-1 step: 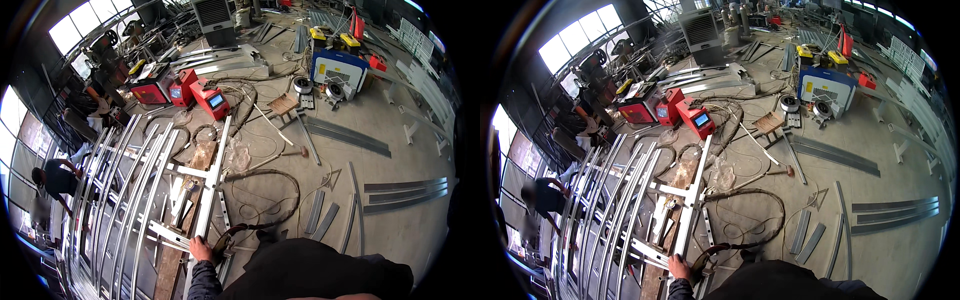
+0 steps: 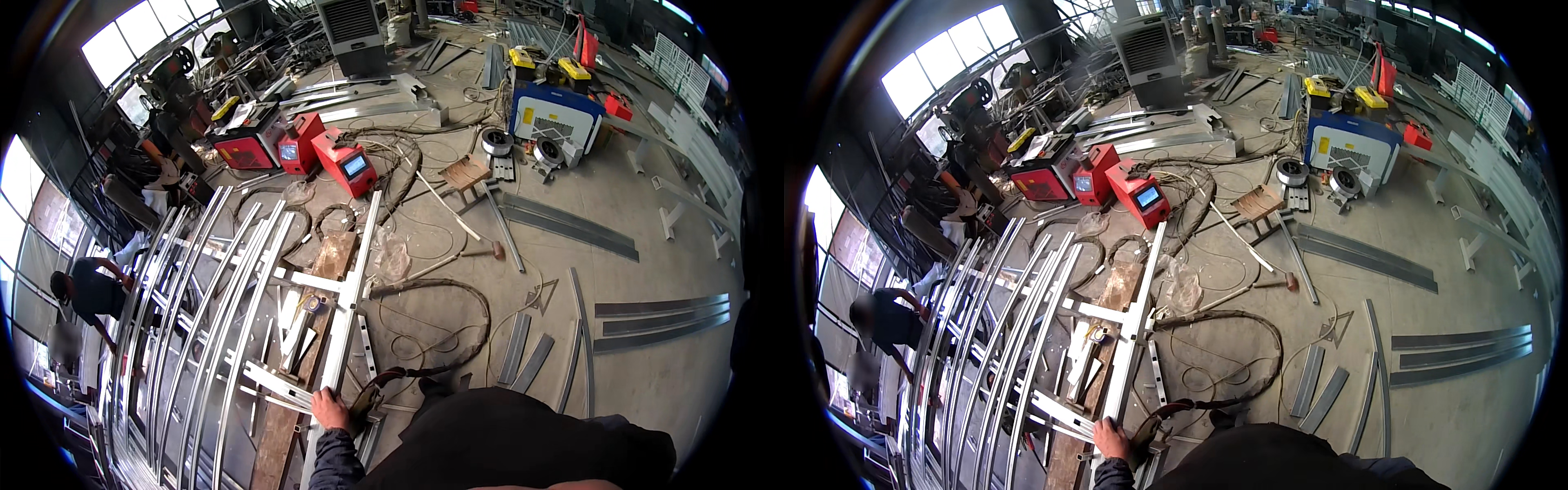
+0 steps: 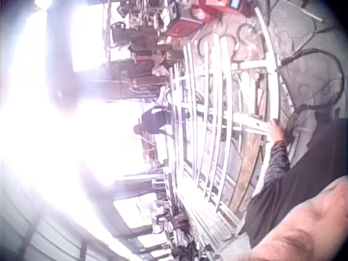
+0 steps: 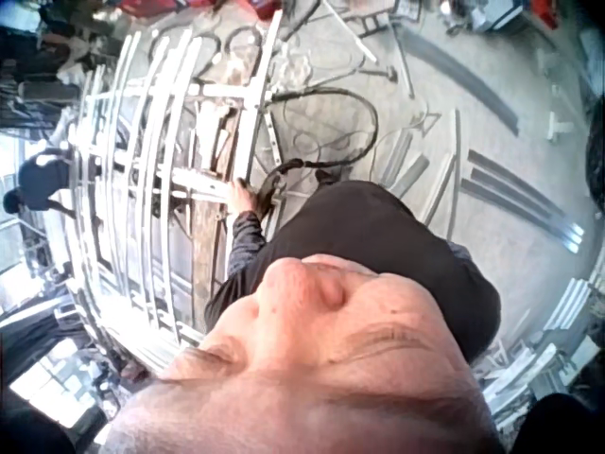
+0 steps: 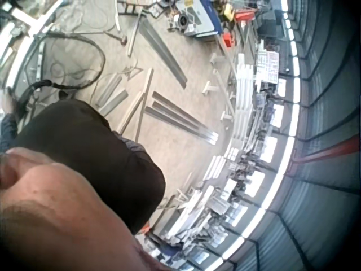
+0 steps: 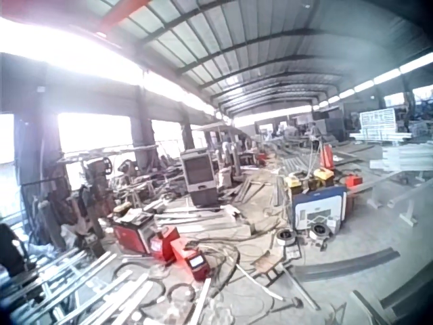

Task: The person assembles a metal frame by placing long metal bars into a jig and securing them with a pneumatic rivet gun. They repeatedly position bars, align them, and fasten them to the structure.

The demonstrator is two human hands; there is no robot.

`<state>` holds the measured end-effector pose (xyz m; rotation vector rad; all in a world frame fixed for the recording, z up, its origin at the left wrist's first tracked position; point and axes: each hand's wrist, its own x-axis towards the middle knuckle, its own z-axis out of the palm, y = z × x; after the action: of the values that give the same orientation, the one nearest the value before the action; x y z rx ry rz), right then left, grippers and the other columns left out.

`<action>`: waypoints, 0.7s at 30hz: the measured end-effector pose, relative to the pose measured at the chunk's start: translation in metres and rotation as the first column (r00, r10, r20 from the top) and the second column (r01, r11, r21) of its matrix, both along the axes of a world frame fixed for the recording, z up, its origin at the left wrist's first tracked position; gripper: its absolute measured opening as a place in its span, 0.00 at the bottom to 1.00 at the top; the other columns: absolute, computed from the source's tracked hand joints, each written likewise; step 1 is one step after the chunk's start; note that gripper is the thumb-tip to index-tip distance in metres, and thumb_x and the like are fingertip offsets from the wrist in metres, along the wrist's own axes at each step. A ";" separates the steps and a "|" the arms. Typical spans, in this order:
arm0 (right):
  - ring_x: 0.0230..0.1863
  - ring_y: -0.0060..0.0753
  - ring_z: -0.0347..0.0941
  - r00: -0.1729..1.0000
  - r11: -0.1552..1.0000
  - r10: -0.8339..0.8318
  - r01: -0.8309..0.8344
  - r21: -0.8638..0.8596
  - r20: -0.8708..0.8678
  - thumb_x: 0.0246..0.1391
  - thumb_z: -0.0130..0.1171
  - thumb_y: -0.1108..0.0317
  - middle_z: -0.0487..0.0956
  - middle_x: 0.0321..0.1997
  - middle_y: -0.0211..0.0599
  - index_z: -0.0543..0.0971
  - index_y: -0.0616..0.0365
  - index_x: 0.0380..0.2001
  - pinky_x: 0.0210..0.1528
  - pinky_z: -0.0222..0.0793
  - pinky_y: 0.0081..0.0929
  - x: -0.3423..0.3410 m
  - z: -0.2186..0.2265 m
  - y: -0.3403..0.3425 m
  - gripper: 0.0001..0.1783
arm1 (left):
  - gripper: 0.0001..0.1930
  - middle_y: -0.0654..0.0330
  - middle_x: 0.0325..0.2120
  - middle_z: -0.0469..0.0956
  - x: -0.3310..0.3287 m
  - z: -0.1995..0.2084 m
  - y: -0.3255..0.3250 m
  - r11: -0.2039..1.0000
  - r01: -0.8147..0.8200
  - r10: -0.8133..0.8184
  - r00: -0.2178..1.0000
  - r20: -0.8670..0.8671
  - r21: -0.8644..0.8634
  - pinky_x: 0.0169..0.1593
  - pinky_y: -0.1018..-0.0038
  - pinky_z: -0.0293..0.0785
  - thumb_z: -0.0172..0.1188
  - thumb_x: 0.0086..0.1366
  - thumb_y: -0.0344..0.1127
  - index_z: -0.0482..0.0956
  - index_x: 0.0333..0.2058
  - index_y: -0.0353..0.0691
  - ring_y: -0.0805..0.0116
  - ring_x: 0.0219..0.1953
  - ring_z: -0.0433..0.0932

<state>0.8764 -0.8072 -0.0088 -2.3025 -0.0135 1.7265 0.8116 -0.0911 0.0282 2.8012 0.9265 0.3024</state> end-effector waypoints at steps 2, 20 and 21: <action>0.56 0.42 0.84 1.000 1.000 0.010 -0.010 -0.020 0.008 0.61 0.66 0.50 0.88 0.52 0.42 0.89 0.50 0.51 0.62 0.75 0.42 0.023 0.011 0.017 0.22 | 0.15 0.50 0.41 0.76 0.000 0.008 -0.001 1.000 0.003 -0.003 1.000 0.011 -0.004 0.52 0.53 0.72 0.69 0.58 0.35 0.80 0.44 0.38 0.45 0.49 0.75; 0.55 0.43 0.84 0.993 0.994 -0.113 0.112 0.017 0.045 0.63 0.64 0.49 0.88 0.51 0.43 0.88 0.51 0.51 0.61 0.75 0.42 0.200 0.053 0.112 0.22 | 0.26 0.49 0.45 0.80 0.017 0.008 0.003 0.997 -0.048 0.024 0.937 -0.349 -0.060 0.52 0.52 0.76 0.63 0.65 0.46 0.79 0.60 0.44 0.45 0.50 0.78; 0.55 0.43 0.84 0.993 0.993 -0.112 0.111 0.035 0.042 0.63 0.64 0.49 0.88 0.50 0.43 0.88 0.51 0.51 0.61 0.75 0.42 0.222 0.048 0.118 0.22 | 0.26 0.48 0.45 0.80 0.014 -0.001 0.002 0.995 -0.094 0.074 0.938 -0.338 -0.045 0.53 0.52 0.76 0.63 0.65 0.46 0.79 0.60 0.44 0.44 0.50 0.78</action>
<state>1.0987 -0.6887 0.0392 -2.2721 0.0768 1.6089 0.8253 -0.0891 0.0271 2.8104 1.1048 -0.2004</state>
